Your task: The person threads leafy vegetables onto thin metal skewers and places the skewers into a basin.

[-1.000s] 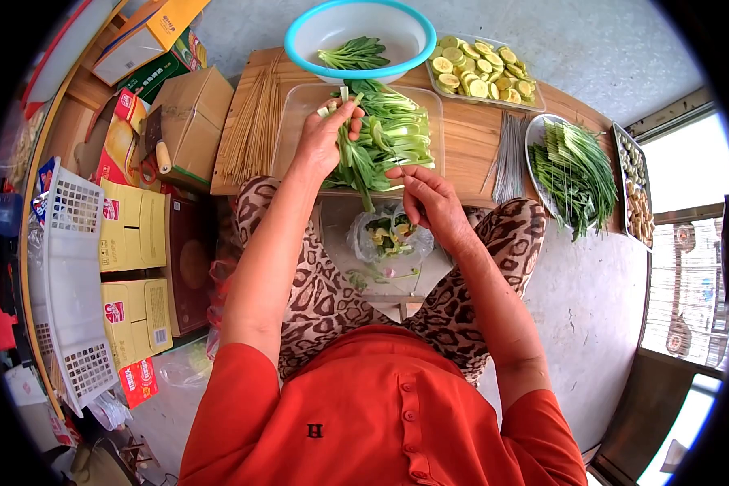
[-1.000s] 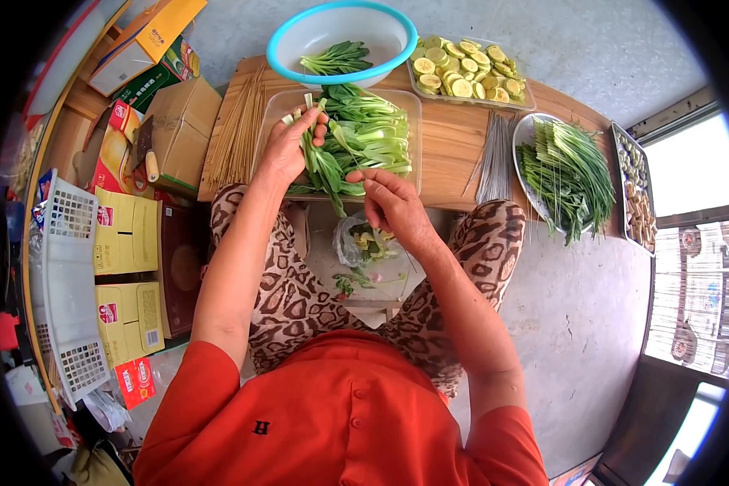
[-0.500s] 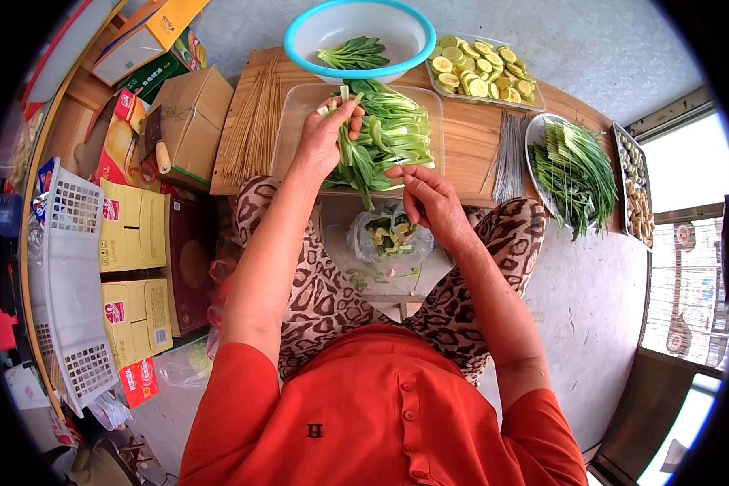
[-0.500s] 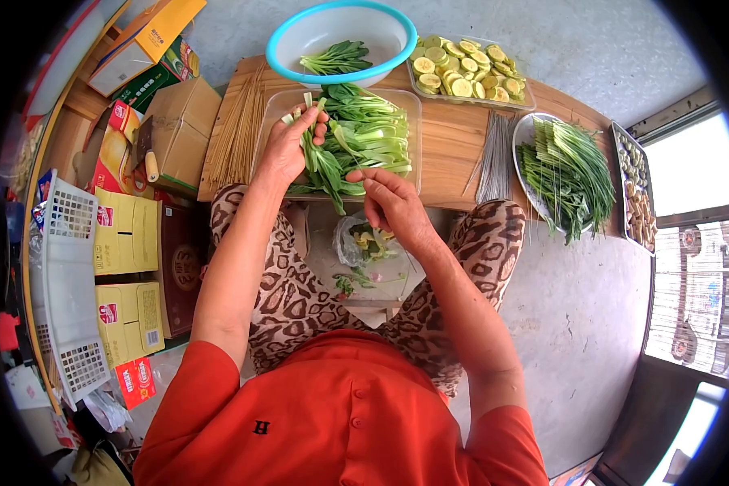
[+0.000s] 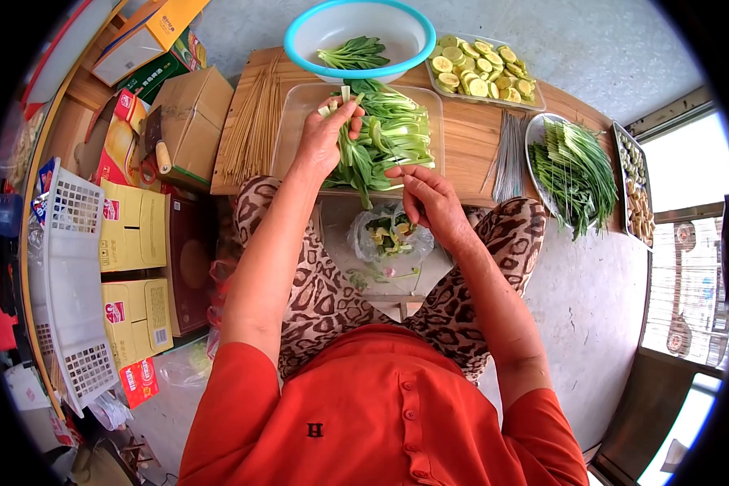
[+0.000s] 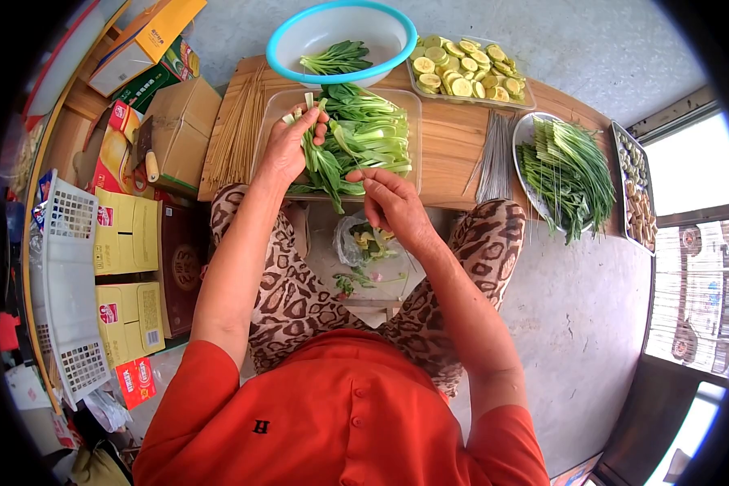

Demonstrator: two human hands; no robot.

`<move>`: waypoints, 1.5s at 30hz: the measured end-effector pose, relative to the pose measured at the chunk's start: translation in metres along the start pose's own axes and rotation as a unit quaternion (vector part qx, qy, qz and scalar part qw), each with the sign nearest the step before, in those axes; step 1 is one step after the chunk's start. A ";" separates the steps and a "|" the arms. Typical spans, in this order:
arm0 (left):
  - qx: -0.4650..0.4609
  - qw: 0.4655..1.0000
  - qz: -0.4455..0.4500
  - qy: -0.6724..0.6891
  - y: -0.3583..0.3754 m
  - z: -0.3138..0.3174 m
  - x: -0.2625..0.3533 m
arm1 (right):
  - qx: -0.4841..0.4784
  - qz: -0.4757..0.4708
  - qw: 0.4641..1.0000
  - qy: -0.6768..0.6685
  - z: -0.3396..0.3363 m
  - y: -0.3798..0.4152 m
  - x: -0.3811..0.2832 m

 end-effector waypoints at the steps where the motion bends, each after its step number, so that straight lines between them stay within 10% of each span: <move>1: 0.000 1.000 0.000 0.000 0.000 0.000 0.000 | 0.001 0.000 1.000 0.001 0.000 0.000 0.000; 17: -0.044 0.998 -0.026 -0.023 -0.002 0.016 -0.014 | 0.013 -0.025 0.999 -0.044 -0.005 -0.010 -0.001; 30: 0.181 0.980 0.051 0.067 0.005 -0.057 0.003 | 0.077 -0.081 0.990 -0.081 -0.022 -0.001 -0.012; 45: 0.084 0.988 0.077 -0.106 0.002 -0.007 0.014 | 0.016 -0.016 1.000 -0.002 0.003 0.001 -0.010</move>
Point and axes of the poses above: each hand's wrist, its own y-axis away from the middle knuckle, its own z-axis out of the palm, x = y × z, the point moved 10 cm from there along -y, towards the middle knuckle, and after that the axes turned 9 degrees about -x, right-handed, at the moved point
